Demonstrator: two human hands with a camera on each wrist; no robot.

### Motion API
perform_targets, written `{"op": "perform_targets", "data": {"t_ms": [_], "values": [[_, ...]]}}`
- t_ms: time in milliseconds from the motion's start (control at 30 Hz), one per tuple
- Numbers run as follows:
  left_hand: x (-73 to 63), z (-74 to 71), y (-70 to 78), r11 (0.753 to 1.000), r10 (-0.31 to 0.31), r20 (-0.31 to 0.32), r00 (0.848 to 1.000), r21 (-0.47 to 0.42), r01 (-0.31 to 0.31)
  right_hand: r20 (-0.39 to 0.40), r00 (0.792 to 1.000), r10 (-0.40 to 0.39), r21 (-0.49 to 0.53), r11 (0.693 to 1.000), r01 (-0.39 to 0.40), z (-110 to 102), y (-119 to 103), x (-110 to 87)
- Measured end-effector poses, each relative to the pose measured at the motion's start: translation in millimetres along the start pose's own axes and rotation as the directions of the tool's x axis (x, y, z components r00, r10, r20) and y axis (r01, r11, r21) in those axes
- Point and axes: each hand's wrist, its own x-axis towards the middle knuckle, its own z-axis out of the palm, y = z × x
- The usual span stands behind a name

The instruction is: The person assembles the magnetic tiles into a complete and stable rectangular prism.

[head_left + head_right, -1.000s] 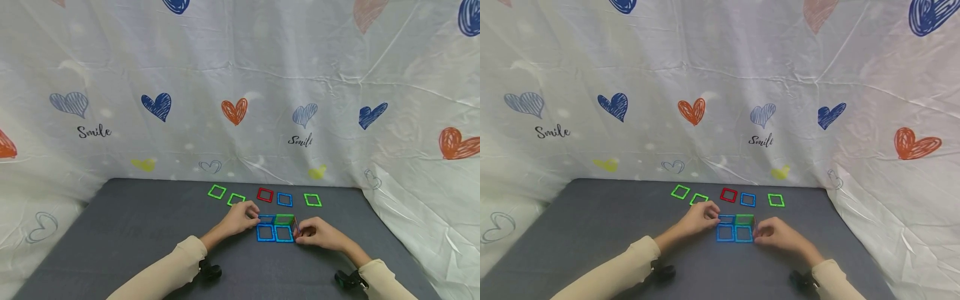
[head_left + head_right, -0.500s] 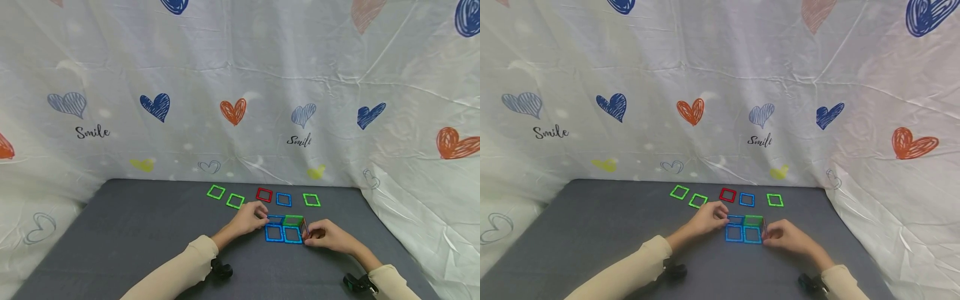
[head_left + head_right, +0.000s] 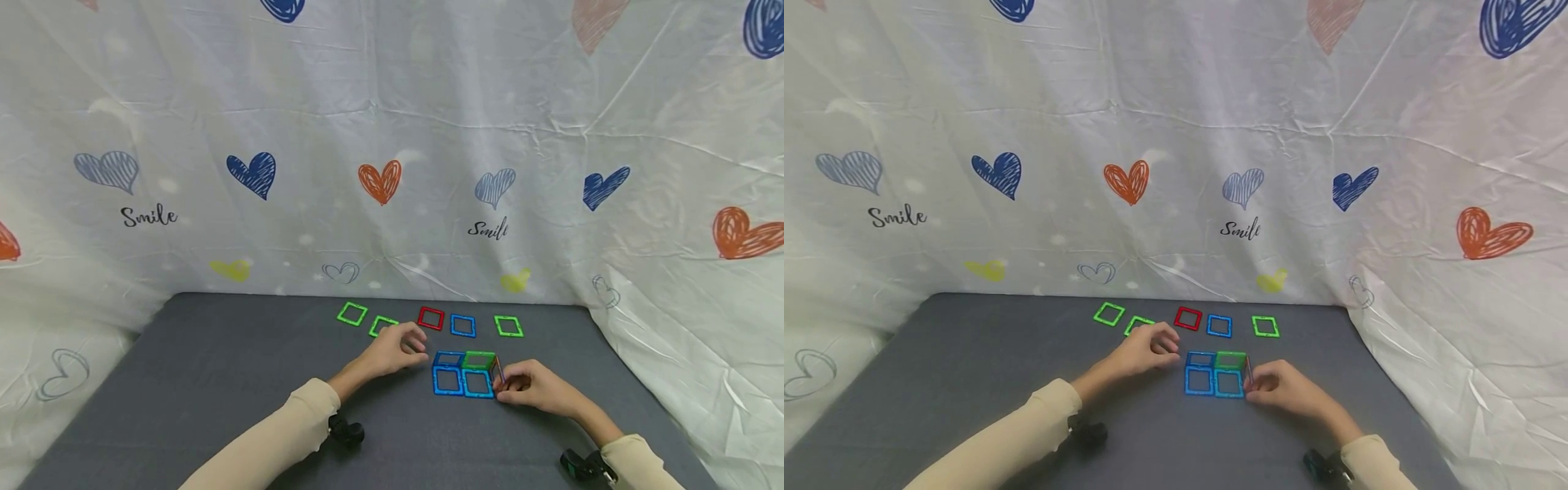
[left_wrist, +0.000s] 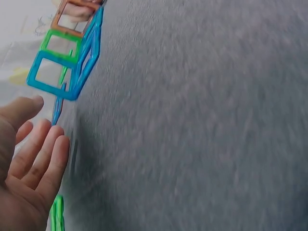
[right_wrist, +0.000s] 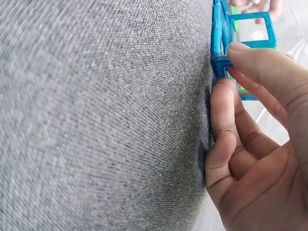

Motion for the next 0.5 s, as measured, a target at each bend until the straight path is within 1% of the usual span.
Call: {"op": "perform_targets", "data": {"t_ms": [267, 433, 500], "values": [[-3.4, -17.7, -8.9, 0.998, 0.051, 0.030, 0.998, 0.029, -0.052, -0.003, 1.000, 0.017, -0.004, 1.000, -0.017, 0.3, -1.1, 0.0], [-7.5, -37.0, -14.8, 0.994, 0.088, 0.022, 0.996, 0.059, -0.090, -0.004, 1.000, 0.023, 0.005, 1.000, -0.023, 0.4, -1.6, 0.0], [-9.8, -46.2, -18.6, 0.993, 0.094, 0.013, 0.996, 0.072, -0.095, -0.004, 1.000, 0.021, 0.007, 1.000, -0.021, 0.4, -1.8, -0.1]]}}
